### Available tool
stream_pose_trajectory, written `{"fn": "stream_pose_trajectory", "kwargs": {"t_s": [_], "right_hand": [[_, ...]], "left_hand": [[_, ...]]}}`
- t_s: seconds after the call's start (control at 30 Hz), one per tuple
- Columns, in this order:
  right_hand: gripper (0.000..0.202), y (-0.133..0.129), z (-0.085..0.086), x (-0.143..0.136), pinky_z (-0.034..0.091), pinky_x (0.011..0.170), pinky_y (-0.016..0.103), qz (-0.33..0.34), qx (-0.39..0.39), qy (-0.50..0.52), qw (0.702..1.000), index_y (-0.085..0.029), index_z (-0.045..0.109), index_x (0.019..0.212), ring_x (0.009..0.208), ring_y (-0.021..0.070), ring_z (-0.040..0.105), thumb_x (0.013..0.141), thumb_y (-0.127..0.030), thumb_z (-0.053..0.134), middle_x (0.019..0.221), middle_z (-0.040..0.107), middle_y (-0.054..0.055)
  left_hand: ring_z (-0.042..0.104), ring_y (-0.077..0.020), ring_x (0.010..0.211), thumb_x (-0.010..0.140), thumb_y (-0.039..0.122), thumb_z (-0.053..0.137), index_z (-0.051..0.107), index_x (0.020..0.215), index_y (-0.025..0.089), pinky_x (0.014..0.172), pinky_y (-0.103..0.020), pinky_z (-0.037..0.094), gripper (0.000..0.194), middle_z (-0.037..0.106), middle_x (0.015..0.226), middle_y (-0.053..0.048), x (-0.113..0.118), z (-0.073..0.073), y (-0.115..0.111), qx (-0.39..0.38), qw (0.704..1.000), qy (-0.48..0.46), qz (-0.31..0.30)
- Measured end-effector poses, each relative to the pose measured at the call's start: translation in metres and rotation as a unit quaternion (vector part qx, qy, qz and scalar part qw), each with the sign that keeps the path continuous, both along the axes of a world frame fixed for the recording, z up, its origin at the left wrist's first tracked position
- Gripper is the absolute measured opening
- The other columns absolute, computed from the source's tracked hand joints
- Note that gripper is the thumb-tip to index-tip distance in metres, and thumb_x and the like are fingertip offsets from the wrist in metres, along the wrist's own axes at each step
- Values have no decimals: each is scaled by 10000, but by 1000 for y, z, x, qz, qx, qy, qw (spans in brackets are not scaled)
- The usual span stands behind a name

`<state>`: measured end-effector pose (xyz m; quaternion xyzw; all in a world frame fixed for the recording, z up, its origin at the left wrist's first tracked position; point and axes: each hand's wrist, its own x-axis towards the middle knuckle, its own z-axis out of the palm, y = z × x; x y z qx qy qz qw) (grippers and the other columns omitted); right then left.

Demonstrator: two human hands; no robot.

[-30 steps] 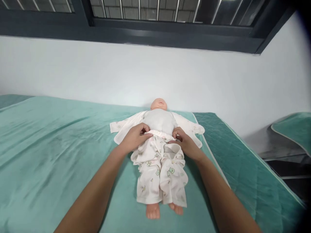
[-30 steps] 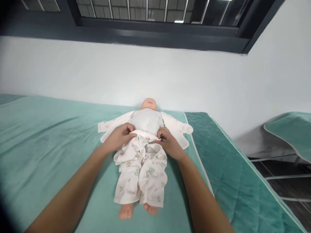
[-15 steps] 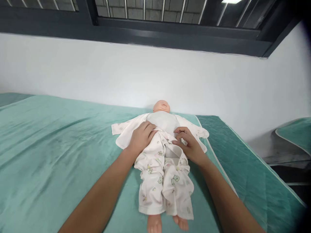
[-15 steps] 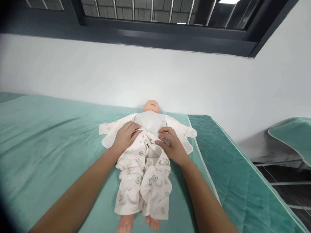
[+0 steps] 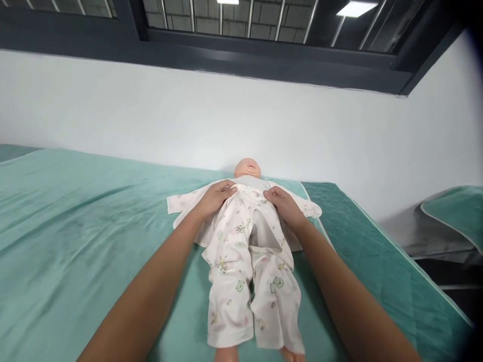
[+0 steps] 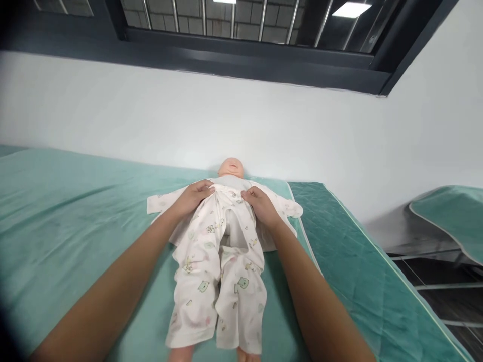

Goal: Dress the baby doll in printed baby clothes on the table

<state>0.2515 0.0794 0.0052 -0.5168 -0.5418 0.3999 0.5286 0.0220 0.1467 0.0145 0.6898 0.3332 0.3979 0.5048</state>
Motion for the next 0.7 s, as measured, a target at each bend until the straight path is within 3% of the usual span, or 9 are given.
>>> {"fn": "stream_pose_trajectory", "kwargs": {"t_s": [0.1, 0.17, 0.27, 0.33, 0.43, 0.5, 0.6, 0.7], "right_hand": [[374, 0, -2, -1, 265, 514, 253, 6, -52, 116, 992, -212, 489, 697, 561, 111, 336, 764, -499, 721, 630, 415, -40], [384, -2, -2, 2, 238, 477, 248, 20, -78, 151, 985, -215, 481, 694, 526, 102, 307, 741, -486, 749, 596, 385, -48], [408, -2, -2, 7, 206, 454, 245, 48, -98, 185, 977, -214, 452, 674, 494, 92, 278, 736, -477, 757, 568, 361, -59], [411, -2, -1, 8, 207, 458, 244, 52, -100, 198, 974, -210, 451, 672, 492, 88, 282, 731, -470, 764, 569, 372, -63], [393, -4, -1, 6, 235, 482, 244, 27, -89, 194, 977, -206, 472, 677, 504, 85, 294, 722, -459, 769, 577, 390, -67], [389, -3, -1, 6, 248, 498, 246, 12, -79, 178, 981, -206, 475, 677, 512, 88, 299, 729, -473, 753, 579, 390, -68], [385, 3, -1, 9, 286, 538, 251, -5, -36, 111, 993, -206, 491, 679, 556, 102, 353, 746, -509, 718, 606, 431, -57], [375, 14, -3, 14, 328, 593, 259, -75, 43, 26, 996, -203, 523, 693, 617, 118, 408, 766, -536, 679, 652, 485, -40]], "left_hand": [[601, -167, 770, 770, 527, 678, 686, 963, 197, 726, -282, 447, 383, 685, 875, -16, 0, -5, 0, -59, 997, -46, -9], [603, -168, 780, 796, 505, 666, 693, 966, 198, 728, -278, 448, 352, 683, 868, -16, 3, -7, -4, -51, 997, -51, 23], [612, -176, 857, 845, 434, 629, 724, 930, 198, 788, -279, 451, 268, 687, 909, -23, 8, -10, -14, 50, 991, -21, 125], [612, -175, 899, 863, 379, 611, 746, 905, 201, 833, -275, 449, 228, 682, 937, -31, 12, -9, -20, 144, 971, 20, 190], [608, -168, 889, 877, 348, 587, 760, 905, 206, 833, -267, 448, 225, 674, 941, -35, 14, -7, -24, 217, 944, 56, 243], [605, -169, 864, 869, 359, 593, 755, 904, 202, 811, -268, 445, 228, 686, 915, -29, 13, -7, -22, 178, 951, 48, 248], [588, -163, 767, 808, 381, 658, 728, 828, 178, 751, -273, 441, 216, 683, 802, -13, 11, -8, -11, 33, 973, -6, 227], [562, -153, 685, 724, 398, 732, 693, 795, 168, 684, -275, 439, 244, 653, 733, 0, 10, -13, -2, -100, 975, -85, 179]]}}
